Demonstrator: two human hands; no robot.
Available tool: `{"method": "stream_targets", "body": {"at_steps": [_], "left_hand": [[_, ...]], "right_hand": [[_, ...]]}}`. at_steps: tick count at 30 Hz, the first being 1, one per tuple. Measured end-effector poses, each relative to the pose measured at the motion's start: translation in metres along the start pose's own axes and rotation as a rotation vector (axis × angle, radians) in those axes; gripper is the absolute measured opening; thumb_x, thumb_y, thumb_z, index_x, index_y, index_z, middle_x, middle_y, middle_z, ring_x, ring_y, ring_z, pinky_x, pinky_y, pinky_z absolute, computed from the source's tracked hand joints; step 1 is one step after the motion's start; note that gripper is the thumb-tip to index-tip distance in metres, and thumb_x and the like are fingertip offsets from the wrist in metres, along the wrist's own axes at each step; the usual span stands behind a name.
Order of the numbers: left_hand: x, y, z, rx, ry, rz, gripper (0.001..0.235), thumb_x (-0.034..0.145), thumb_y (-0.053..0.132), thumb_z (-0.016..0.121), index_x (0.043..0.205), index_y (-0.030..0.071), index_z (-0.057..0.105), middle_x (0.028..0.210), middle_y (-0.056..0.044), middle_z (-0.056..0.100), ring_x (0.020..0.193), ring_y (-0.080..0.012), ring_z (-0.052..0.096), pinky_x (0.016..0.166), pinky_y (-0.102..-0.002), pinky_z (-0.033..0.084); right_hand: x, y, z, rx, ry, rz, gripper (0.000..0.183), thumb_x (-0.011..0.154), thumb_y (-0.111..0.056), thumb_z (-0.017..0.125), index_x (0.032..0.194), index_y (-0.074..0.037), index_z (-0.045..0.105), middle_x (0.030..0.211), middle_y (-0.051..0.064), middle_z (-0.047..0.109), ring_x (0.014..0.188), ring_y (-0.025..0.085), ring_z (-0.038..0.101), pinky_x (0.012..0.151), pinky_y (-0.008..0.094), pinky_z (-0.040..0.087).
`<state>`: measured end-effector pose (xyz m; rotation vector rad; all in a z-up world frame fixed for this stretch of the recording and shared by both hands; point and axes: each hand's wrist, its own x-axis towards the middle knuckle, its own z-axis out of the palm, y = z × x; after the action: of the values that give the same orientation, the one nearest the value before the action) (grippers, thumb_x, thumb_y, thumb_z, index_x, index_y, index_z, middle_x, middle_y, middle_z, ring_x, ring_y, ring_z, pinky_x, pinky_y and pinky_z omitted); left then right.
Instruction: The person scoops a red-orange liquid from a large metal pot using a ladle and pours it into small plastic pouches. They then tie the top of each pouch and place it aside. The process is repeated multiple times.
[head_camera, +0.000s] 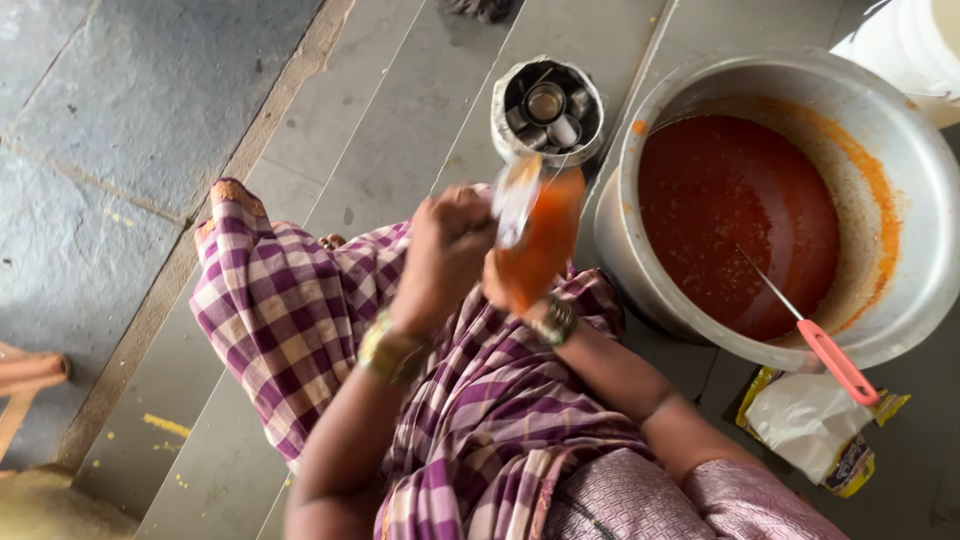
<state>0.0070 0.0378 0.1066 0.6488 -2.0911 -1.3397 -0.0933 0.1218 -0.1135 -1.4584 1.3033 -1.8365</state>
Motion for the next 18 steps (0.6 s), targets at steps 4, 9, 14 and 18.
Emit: {"method": "stream_targets", "body": {"at_steps": [4, 9, 14, 18], "left_hand": [[-0.01, -0.016, -0.036, 0.272, 0.074, 0.01, 0.015, 0.078, 0.009, 0.074, 0.068, 0.004, 0.065, 0.067, -0.006, 0.058, 0.063, -0.0147, 0.052, 0.058, -0.033, 0.044], [0.002, -0.026, -0.015, 0.645, 0.51, 0.205, 0.014, 0.083, -0.003, 0.071, 0.076, 0.009, 0.073, 0.07, -0.001, 0.062, 0.07, -0.0145, 0.05, 0.069, -0.033, 0.046], [-0.025, -0.017, 0.01, -0.056, 0.139, -0.075, 0.014, 0.078, -0.004, 0.07, 0.071, 0.0, 0.059, 0.064, -0.008, 0.05, 0.069, -0.018, 0.047, 0.065, -0.032, 0.042], [-0.033, -0.022, -0.024, 0.267, 0.051, -0.112, 0.011, 0.077, 0.003, 0.072, 0.069, 0.009, 0.071, 0.066, -0.001, 0.06, 0.064, -0.0177, 0.053, 0.059, -0.032, 0.044]], "right_hand": [[0.015, -0.008, -0.083, 0.507, 0.047, 0.266, 0.027, 0.109, 0.004, 0.053, 0.086, -0.003, 0.066, 0.07, -0.001, 0.059, 0.057, 0.002, 0.046, 0.048, 0.014, 0.034], [-0.029, -0.043, -0.042, 0.057, -0.329, 0.22, 0.014, 0.094, 0.003, 0.066, 0.086, -0.005, 0.075, 0.074, 0.007, 0.069, 0.057, 0.012, 0.059, 0.043, 0.022, 0.048], [-0.023, -0.016, -0.007, 0.453, -0.231, 0.613, 0.032, 0.102, -0.004, 0.047, 0.074, -0.007, 0.06, 0.067, 0.002, 0.059, 0.056, 0.006, 0.048, 0.045, 0.02, 0.038], [0.023, -0.008, -0.089, 0.672, -0.023, 0.419, 0.042, 0.114, -0.01, 0.047, 0.075, -0.006, 0.063, 0.07, -0.001, 0.06, 0.057, -0.002, 0.05, 0.049, 0.015, 0.036]]}}
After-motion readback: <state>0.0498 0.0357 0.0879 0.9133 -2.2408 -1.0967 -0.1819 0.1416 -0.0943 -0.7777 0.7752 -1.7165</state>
